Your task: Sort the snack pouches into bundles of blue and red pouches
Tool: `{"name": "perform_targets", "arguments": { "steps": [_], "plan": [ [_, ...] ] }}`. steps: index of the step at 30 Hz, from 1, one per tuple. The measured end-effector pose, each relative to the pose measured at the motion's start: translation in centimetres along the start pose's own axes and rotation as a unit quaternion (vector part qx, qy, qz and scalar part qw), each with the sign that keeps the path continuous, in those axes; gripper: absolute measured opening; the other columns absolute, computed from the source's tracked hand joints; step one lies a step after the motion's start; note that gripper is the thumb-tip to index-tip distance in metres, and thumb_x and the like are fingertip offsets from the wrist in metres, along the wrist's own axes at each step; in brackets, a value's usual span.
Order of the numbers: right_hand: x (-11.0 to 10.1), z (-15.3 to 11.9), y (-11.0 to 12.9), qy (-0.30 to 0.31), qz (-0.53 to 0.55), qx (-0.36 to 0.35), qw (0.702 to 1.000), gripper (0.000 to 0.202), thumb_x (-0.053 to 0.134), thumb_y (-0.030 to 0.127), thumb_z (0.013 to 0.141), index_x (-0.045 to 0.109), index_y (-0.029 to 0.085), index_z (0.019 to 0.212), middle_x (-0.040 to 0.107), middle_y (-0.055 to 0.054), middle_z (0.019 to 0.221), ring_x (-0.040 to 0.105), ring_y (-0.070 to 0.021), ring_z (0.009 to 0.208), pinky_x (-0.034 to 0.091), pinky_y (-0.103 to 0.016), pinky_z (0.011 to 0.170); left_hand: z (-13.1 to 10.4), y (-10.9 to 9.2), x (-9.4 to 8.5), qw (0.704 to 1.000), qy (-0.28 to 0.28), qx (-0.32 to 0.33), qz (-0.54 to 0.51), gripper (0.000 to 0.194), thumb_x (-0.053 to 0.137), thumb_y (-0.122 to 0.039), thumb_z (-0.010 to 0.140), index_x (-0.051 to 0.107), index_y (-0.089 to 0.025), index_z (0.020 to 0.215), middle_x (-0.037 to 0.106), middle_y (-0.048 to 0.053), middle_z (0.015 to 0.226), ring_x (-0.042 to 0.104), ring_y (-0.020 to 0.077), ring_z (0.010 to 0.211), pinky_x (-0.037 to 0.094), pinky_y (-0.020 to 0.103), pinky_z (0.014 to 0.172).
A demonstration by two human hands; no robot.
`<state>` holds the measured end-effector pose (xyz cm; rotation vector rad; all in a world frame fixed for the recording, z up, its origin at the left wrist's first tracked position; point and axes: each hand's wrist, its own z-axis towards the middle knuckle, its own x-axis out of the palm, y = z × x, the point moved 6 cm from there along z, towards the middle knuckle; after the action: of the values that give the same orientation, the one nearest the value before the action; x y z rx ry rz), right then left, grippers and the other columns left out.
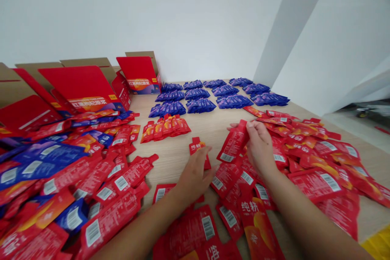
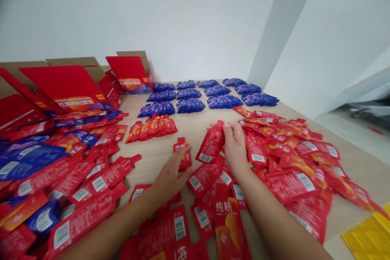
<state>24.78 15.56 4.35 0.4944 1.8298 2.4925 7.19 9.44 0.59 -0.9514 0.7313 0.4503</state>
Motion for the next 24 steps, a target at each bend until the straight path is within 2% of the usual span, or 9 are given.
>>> {"name": "perform_targets", "arguments": {
  "steps": [2, 5, 8, 12, 15, 17, 19, 22, 24],
  "plan": [
    [1.1, -0.6, -1.7, 0.011, 0.077, 0.081, 0.994, 0.021, 0.061, 0.040, 0.076, 0.047, 0.024, 0.074, 0.066, 0.003, 0.073, 0.063, -0.0165, 0.068, 0.050, -0.031, 0.066, -0.1, -0.5, -0.6, 0.999, -0.041, 0.018, 0.004, 0.052, 0.044, -0.037, 0.089, 0.035, -0.014, 0.135, 0.046, 0.017, 0.135, 0.041, 0.0234, 0.128, 0.037, 0.045, 0.105],
    [2.6, -1.9, -3.5, 0.037, 0.142, 0.183, 0.972, 0.017, 0.066, 0.034, 0.069, 0.054, 0.022, 0.070, 0.069, 0.000, 0.071, 0.065, -0.0191, 0.073, 0.052, -0.033, 0.069, -0.4, -1.4, -0.1, 0.998, -0.014, 0.052, 0.042, 0.065, 0.050, -0.046, 0.085, 0.030, -0.015, 0.138, 0.036, 0.019, 0.142, 0.034, 0.0282, 0.133, 0.034, 0.049, 0.106],
    [3.9, -3.4, -4.5, 0.077, 0.175, 0.267, 0.944, 0.014, 0.068, 0.030, 0.066, 0.061, 0.020, 0.072, 0.069, -0.001, 0.071, 0.065, -0.0189, 0.074, 0.053, -0.032, 0.072, -0.5, -1.2, 0.6, 0.997, 0.004, 0.029, 0.068, 0.078, 0.055, -0.047, 0.081, 0.021, -0.014, 0.142, 0.026, 0.021, 0.148, 0.025, 0.0321, 0.137, 0.032, 0.053, 0.106],
    [5.0, -4.8, -4.4, 0.127, 0.194, 0.292, 0.928, 0.012, 0.070, 0.030, 0.068, 0.064, 0.021, 0.075, 0.070, 0.000, 0.079, 0.064, -0.0159, 0.077, 0.051, -0.030, 0.077, -0.4, -0.4, 0.6, 1.000, -0.014, -0.004, 0.027, 0.068, 0.046, -0.023, 0.084, 0.016, -0.012, 0.144, 0.022, 0.018, 0.150, 0.017, 0.0267, 0.140, 0.025, 0.049, 0.111],
    [5.1, -4.8, -3.8, 0.156, 0.152, 0.246, 0.944, 0.019, 0.067, 0.038, 0.071, 0.065, 0.021, 0.080, 0.069, -0.004, 0.093, 0.062, -0.0192, 0.093, 0.048, -0.035, 0.088, 0.2, 0.3, -0.2, 0.992, -0.033, -0.055, -0.107, 0.063, 0.040, -0.016, 0.081, 0.023, -0.015, 0.142, 0.028, 0.014, 0.149, 0.023, 0.0241, 0.138, 0.024, 0.047, 0.112],
    [4.7, -4.3, -3.6, 0.151, 0.076, 0.182, 0.969, 0.026, 0.068, 0.041, 0.071, 0.065, 0.021, 0.087, 0.066, -0.006, 0.106, 0.057, -0.0210, 0.108, 0.043, -0.036, 0.095, 0.6, 1.1, -0.5, 0.957, -0.036, -0.128, -0.260, 0.056, 0.039, -0.017, 0.081, 0.035, -0.017, 0.137, 0.046, 0.012, 0.138, 0.041, 0.0236, 0.128, 0.034, 0.045, 0.106],
    [4.3, -3.9, -3.6, 0.139, 0.012, 0.143, 0.980, 0.035, 0.073, 0.039, 0.066, 0.061, 0.022, 0.094, 0.063, -0.006, 0.113, 0.055, -0.0214, 0.110, 0.044, -0.035, 0.093, 0.8, 1.7, -0.2, 0.882, -0.025, -0.204, -0.423, 0.047, 0.043, -0.023, 0.081, 0.046, -0.016, 0.127, 0.062, 0.012, 0.117, 0.058, 0.0236, 0.108, 0.046, 0.041, 0.092],
    [4.7, -4.3, -4.4, 0.171, 0.018, 0.187, 0.967, 0.048, 0.078, 0.037, 0.059, 0.056, 0.023, 0.099, 0.066, -0.005, 0.104, 0.063, -0.0202, 0.092, 0.050, -0.033, 0.076, 0.7, 1.5, 0.6, 0.766, 0.006, -0.277, -0.580, 0.042, 0.064, -0.031, 0.070, 0.059, -0.013, 0.108, 0.070, 0.008, 0.089, 0.066, 0.0193, 0.076, 0.051, 0.031, 0.071],
    [5.2, -5.0, -4.5, 0.198, 0.044, 0.226, 0.953, 0.046, 0.079, 0.036, 0.059, 0.056, 0.022, 0.095, 0.069, -0.002, 0.090, 0.065, -0.0178, 0.075, 0.051, -0.030, 0.066, 0.4, 1.3, 1.1, 0.722, 0.027, -0.306, -0.620, 0.042, 0.074, -0.031, 0.061, 0.063, -0.012, 0.096, 0.070, 0.005, 0.079, 0.063, 0.0151, 0.064, 0.049, 0.026, 0.065]
  ]
}}
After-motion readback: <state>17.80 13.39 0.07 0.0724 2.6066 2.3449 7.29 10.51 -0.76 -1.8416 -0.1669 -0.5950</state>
